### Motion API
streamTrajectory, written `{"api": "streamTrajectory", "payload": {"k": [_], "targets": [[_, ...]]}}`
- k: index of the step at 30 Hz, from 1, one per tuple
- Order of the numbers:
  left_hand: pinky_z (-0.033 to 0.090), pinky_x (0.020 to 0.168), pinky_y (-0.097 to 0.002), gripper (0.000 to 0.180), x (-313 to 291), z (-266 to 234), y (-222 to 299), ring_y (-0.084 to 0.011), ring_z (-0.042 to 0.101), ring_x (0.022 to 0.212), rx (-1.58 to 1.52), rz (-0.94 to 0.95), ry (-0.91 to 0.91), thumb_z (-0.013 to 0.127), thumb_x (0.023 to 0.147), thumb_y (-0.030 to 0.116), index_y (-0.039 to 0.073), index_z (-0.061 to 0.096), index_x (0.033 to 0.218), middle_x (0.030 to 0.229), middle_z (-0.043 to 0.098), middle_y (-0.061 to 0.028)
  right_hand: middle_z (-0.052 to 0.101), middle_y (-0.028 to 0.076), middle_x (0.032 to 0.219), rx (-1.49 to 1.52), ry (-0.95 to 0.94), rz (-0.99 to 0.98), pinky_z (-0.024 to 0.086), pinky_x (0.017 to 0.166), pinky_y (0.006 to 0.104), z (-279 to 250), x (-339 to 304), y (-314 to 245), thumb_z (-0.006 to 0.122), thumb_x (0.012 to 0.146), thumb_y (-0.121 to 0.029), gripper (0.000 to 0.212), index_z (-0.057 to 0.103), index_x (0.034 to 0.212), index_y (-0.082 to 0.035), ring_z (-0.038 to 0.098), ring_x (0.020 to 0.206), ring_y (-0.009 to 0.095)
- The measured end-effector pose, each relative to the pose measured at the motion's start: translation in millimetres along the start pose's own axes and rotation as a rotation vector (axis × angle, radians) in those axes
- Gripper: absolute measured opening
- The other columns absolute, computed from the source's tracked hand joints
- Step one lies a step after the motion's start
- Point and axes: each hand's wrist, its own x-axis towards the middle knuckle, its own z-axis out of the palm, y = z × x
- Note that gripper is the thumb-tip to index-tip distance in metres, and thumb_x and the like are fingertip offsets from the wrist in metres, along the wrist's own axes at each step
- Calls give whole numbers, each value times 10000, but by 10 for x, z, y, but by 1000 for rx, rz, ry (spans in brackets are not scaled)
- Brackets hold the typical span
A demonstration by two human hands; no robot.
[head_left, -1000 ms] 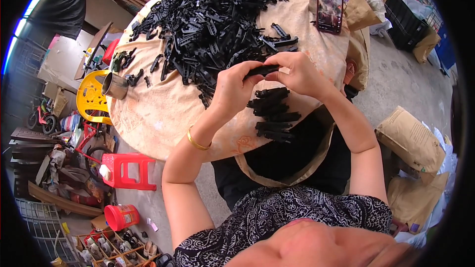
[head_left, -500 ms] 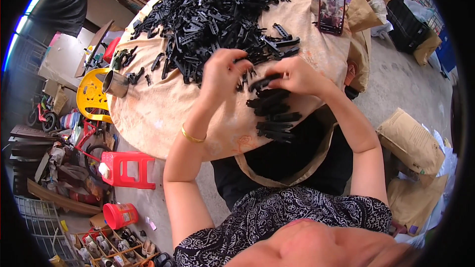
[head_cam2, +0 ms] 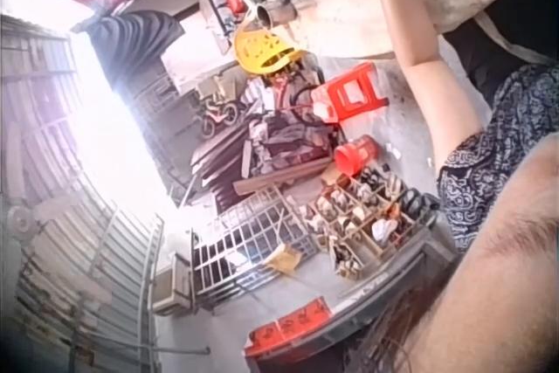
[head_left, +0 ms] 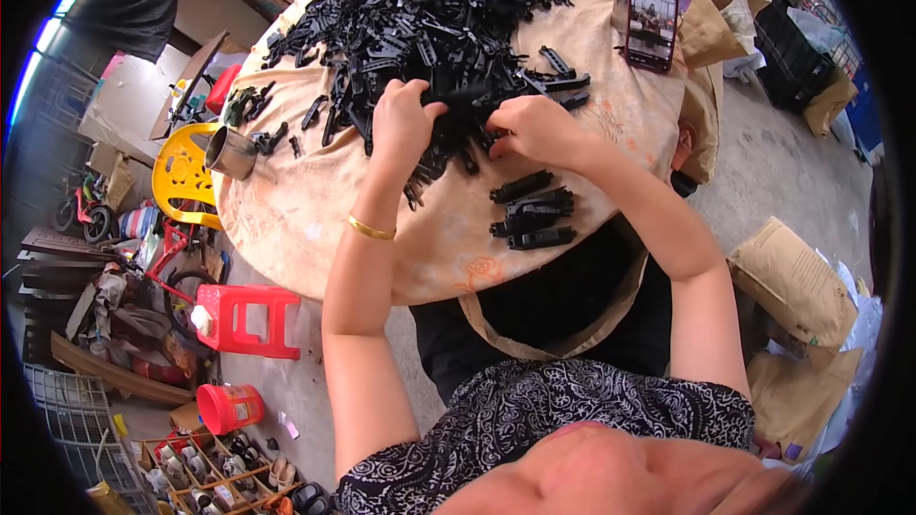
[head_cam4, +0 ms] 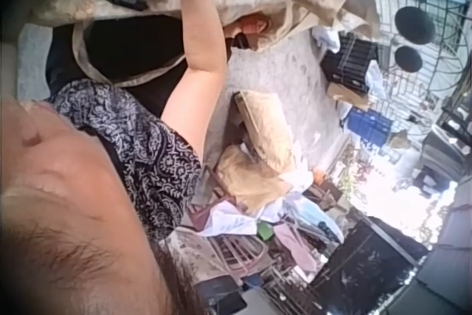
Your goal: The person assembles black plastic pieces by snapping parts together by hand and stacking the assembled components on the table.
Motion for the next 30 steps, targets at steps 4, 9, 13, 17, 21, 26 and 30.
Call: {"api": "streamTrajectory", "payload": {"k": [4,9,13,17,21,26,30], "targets": [[471,716,-343,280,-50,-108,-61,-291,584,802,-13,19,-70,683,729,228,18,661,913,843,589,-141,606,116,839,54,24,-8,482,724,386,4,-15,63,630,750,-218,160,657,809,-72,596,826,291],[502,649,-348,207,-39,-252,-15,-281,611,628,-304,-277,133,599,759,144,-31,648,858,839,617,-192,597,129,838,-93,33,136,480,745,378,8,-29,-187,633,760,-248,209,631,781,-39,591,839,304],[533,557,-277,243,-13,-246,3,-176,604,562,-1114,-484,8,508,849,107,-51,589,1015,767,630,-145,592,135,848,-68,88,87,477,748,380,56,-47,-46,647,761,-295,266,624,804,-33,588,843,312],[545,556,-259,254,-77,-184,22,-165,612,607,-1413,-570,-203,479,861,60,-69,544,1069,791,622,-134,593,135,856,-77,7,19,474,741,382,-14,-41,17,655,744,-302,274,621,801,-35,587,846,311],[557,618,-279,242,-145,-165,133,-204,635,665,-1445,-615,-221,487,855,62,-74,535,1049,855,627,-166,607,124,819,-23,87,42,480,707,386,-46,-160,4,608,744,-197,156,623,760,-42,597,792,298],[554,655,-273,244,-160,-166,195,-212,642,723,-1471,-615,-248,477,874,49,-59,544,1082,893,632,-179,610,114,798,-65,233,150,488,673,390,-66,-249,146,575,744,-158,121,624,752,-47,602,734,292],[554,663,-277,251,-179,-161,162,-207,637,707,-1501,-587,-268,479,878,55,-60,550,1090,876,631,-171,606,106,825,104,217,130,487,704,374,-101,-225,4,593,754,-183,147,637,809,-54,601,777,285]]}}
